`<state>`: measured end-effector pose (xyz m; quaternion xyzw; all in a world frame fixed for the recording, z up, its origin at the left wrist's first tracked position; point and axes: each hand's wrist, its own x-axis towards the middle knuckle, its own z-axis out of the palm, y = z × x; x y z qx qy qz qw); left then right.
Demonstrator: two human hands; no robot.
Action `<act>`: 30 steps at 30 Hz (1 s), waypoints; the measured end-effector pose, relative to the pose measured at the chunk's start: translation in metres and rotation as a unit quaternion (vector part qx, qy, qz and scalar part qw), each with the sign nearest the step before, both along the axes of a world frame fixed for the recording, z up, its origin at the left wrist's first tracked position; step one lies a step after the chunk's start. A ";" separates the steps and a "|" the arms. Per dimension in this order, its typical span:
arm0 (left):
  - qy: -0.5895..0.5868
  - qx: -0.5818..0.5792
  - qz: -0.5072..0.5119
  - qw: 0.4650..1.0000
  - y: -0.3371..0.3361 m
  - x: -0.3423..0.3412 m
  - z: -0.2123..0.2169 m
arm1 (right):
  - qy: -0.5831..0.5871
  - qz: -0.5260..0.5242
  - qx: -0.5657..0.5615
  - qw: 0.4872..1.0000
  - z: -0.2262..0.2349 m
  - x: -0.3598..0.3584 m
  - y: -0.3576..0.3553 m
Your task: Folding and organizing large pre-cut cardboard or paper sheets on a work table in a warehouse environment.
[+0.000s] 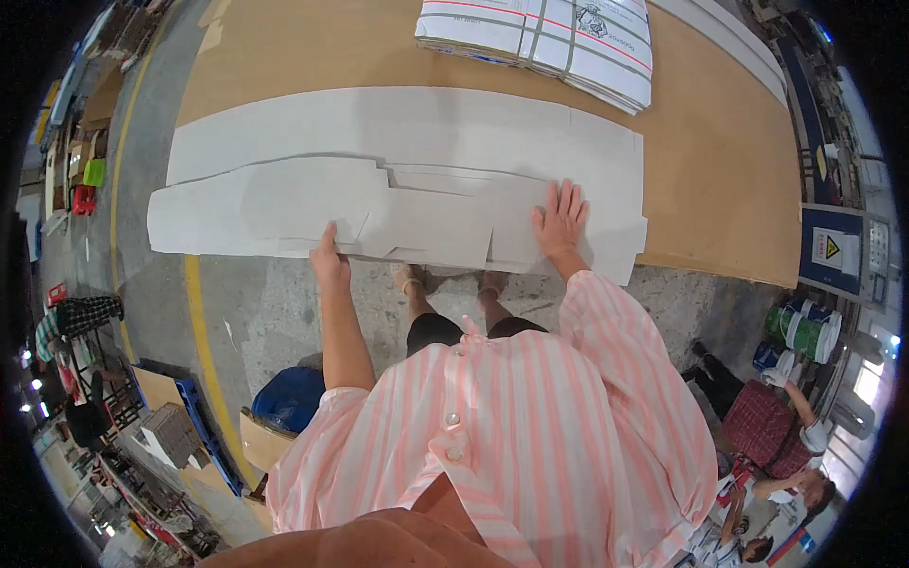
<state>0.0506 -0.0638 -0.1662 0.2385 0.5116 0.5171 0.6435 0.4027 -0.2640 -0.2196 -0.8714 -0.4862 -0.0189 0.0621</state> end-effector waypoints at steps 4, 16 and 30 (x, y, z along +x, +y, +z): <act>0.202 0.102 -0.038 0.973 -0.006 0.022 0.032 | 0.013 -0.009 0.021 1.000 0.000 0.006 -0.003; 0.628 0.635 -0.343 0.292 -0.153 0.196 0.113 | -0.015 0.006 -0.126 0.992 -0.035 0.042 -0.098; -0.038 -0.025 0.000 0.999 -0.017 0.019 0.022 | -0.028 -0.025 -0.024 0.999 0.009 0.027 -0.022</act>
